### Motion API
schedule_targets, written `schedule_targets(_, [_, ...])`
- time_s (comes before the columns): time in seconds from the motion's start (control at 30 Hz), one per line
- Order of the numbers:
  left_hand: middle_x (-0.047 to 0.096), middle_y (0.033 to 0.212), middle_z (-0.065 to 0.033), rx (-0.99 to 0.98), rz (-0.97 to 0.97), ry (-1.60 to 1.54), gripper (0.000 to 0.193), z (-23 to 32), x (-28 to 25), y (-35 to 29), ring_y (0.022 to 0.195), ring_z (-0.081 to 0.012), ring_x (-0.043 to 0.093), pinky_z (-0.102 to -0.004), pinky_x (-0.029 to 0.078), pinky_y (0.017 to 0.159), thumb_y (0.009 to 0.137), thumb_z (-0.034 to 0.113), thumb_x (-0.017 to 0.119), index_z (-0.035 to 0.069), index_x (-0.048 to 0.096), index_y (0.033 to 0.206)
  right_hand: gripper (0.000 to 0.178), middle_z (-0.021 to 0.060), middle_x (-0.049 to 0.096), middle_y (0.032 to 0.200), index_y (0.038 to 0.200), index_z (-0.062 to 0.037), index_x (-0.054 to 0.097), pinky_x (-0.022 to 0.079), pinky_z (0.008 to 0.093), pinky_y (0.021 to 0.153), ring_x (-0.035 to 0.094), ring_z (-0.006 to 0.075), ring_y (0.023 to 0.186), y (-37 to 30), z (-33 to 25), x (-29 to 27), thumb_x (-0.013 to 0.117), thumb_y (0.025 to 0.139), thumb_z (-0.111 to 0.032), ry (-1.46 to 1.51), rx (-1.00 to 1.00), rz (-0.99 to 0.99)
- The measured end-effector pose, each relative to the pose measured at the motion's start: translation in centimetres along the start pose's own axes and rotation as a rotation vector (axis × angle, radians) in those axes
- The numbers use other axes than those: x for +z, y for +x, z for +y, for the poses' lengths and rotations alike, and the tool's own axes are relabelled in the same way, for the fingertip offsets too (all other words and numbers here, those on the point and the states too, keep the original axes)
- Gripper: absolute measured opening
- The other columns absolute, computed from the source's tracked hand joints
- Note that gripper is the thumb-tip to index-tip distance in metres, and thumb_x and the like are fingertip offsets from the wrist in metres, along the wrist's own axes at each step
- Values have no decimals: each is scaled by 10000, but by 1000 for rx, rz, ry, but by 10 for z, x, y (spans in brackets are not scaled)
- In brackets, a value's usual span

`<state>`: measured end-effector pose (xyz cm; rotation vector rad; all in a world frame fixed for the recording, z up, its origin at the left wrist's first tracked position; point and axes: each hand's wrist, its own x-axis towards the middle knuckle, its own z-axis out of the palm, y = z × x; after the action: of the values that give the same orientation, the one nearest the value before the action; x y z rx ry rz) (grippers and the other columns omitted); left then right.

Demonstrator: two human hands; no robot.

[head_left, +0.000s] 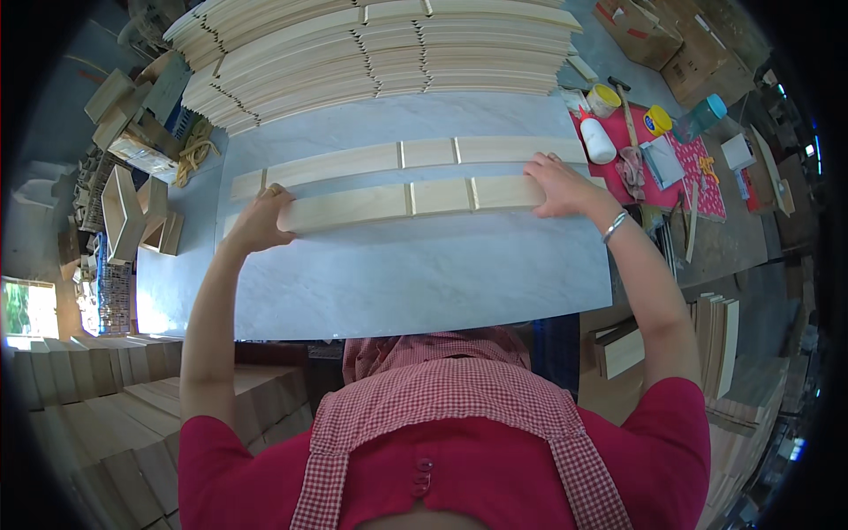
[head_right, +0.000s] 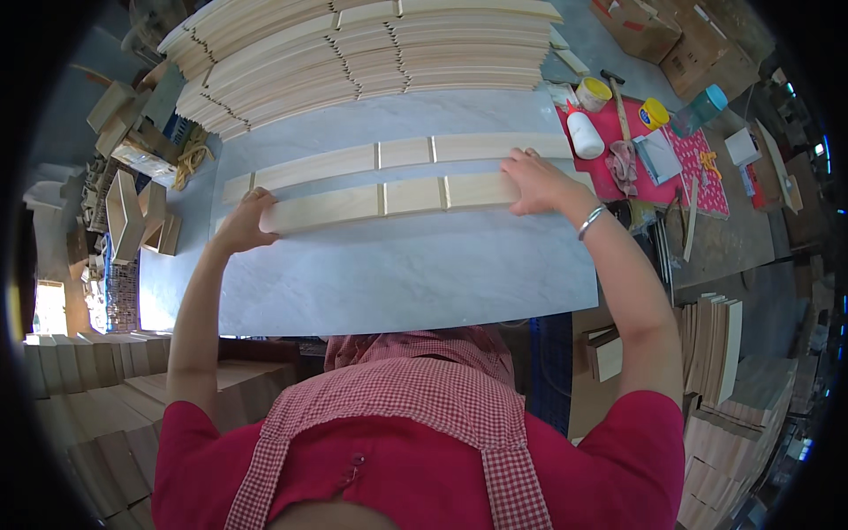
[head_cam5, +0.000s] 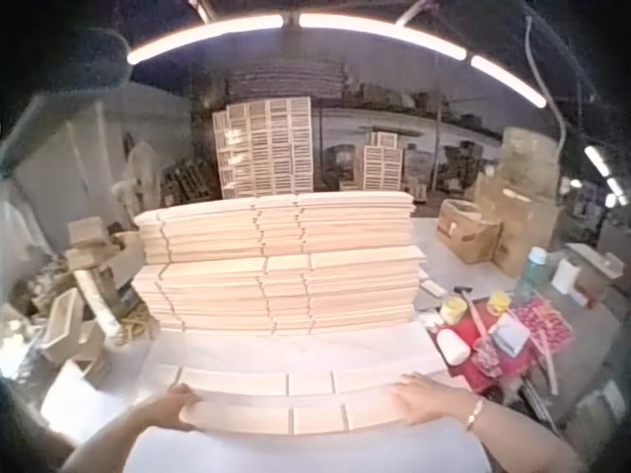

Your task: The person assembles small rectangular wooden boxes by hand. They use a pneumatic nail gun to fasten the wooden pieces together and apply glue to the joints for reinforcement. The person repeatedly picks up wooden planks, aligns them, nails them, and stacks the finished boxes.

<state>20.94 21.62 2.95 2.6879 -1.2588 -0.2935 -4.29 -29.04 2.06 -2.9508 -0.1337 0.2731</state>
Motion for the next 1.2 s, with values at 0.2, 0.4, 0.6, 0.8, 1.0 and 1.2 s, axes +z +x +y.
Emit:
schedule_targets(0.2, [607, 1199, -163, -46, 151, 10, 610, 21, -13, -10, 1203, -366, 547, -433, 472, 1033, 678, 166, 841, 16, 641, 1235, 595, 167, 566, 1148, 1153, -4, 596, 479, 442, 1008, 555, 377, 1139, -9, -7, -18, 852, 655, -204, -9, 24, 170])
schedule_targets(0.4, [619, 1303, -159, -89, 2, -22, 745, 34, 27, -68, 1247, -374, 543, -485, 416, 1092, 675, 270, 898, 47, 605, 1323, 586, 169, 588, 1144, 1127, -23, 604, 492, 454, 985, 566, 381, 1131, -67, -30, 21, 876, 662, -254, 49, -20, 78])
schedule_targets(0.6, [620, 1281, -159, -107, 182, 20, 679, 58, 10, -80, 1248, -380, 535, -464, 400, 1117, 709, 208, 871, 58, 594, 1311, 594, 171, 617, 1168, 1169, -37, 599, 475, 457, 1006, 556, 384, 1160, -80, -40, 14, 886, 682, -220, 70, 10, 356])
schedule_targets(0.8, [592, 1250, -180, -105, 111, -86, 740, 60, 51, -146, 1203, -374, 552, -470, 467, 1038, 637, 239, 923, 59, 624, 1290, 650, 147, 595, 1212, 1215, -47, 599, 468, 467, 1019, 545, 382, 1168, -134, -69, 49, 902, 677, -249, 156, -87, 250])
schedule_targets(1.0, [606, 1160, -179, -56, 398, -23, 725, 58, 54, -127, 1142, -389, 564, -469, 477, 982, 647, 228, 915, 49, 608, 1279, 656, 146, 576, 1143, 1149, -57, 556, 463, 455, 978, 548, 375, 1103, -123, -67, 47, 918, 640, -256, 157, 77, 496])
schedule_targets(1.2, [523, 1368, -162, -138, 352, -323, 678, 63, 92, -209, 1267, -396, 521, -478, 455, 1039, 660, 175, 914, 50, 593, 1245, 547, 117, 585, 1160, 1038, -68, 574, 441, 456, 971, 526, 369, 1147, -194, -96, 73, 915, 661, -270, 192, 17, 550])
